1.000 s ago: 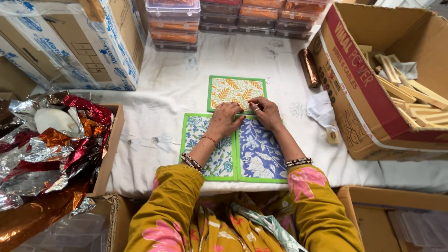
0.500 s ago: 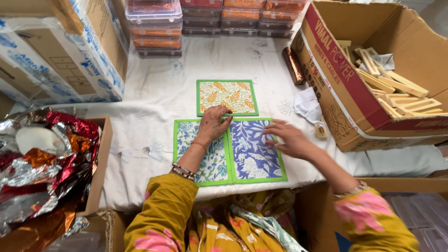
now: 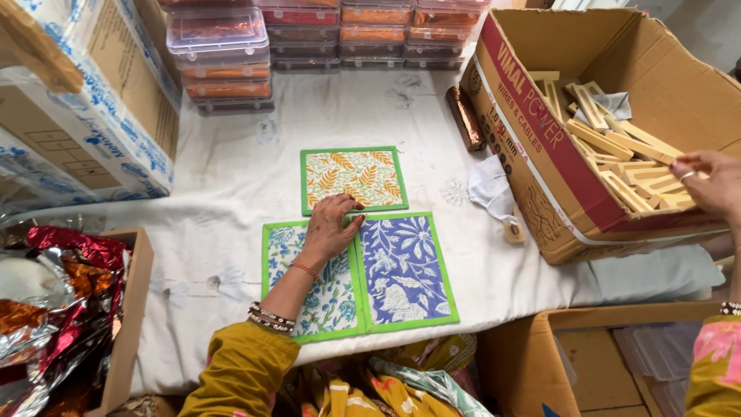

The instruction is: The person wraps a cylindrical object with silver foil, then covers it with copper foil, and places it into a clear plastic container. They repeat this process with another cylindrical object, using a wooden block to smooth the foil before wrapping and storing it.

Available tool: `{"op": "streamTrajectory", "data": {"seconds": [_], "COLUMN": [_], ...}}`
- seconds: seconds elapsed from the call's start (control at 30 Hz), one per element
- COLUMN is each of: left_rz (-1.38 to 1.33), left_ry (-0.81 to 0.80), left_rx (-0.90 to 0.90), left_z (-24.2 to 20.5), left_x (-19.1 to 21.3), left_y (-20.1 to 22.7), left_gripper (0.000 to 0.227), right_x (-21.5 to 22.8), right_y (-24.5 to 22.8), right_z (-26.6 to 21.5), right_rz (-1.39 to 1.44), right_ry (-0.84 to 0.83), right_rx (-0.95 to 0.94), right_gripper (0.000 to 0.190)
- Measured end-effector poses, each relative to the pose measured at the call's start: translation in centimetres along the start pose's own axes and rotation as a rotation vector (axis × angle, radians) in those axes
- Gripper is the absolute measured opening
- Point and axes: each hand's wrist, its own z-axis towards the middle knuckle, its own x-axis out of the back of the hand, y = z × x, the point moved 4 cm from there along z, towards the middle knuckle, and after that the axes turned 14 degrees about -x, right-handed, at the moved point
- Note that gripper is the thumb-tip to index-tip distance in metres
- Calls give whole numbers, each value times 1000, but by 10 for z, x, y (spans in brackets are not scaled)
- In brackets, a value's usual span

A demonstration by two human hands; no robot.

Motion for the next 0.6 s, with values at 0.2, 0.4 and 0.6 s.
{"op": "streamTrajectory", "data": {"seconds": [0.2, 0.4, 0.6], "left_rz": [-13, -10, -9], "left_ry": [-4, -27, -22], "left_rx": [34, 56, 40], "left_z": [1, 2, 2], "left_x": [-2, -3, -4], "left_y": [-5, -8, -9], "left_gripper": [20, 20, 21], "right_x": [-33, -75, -115], "right_y": [17, 19, 79], "right_z": [40, 45, 76], "right_rz": [-458, -783, -810], "right_ry": [-550, -776, -896], "right_rx": [-271, -217, -304], "right_gripper": [92, 109, 123]}}
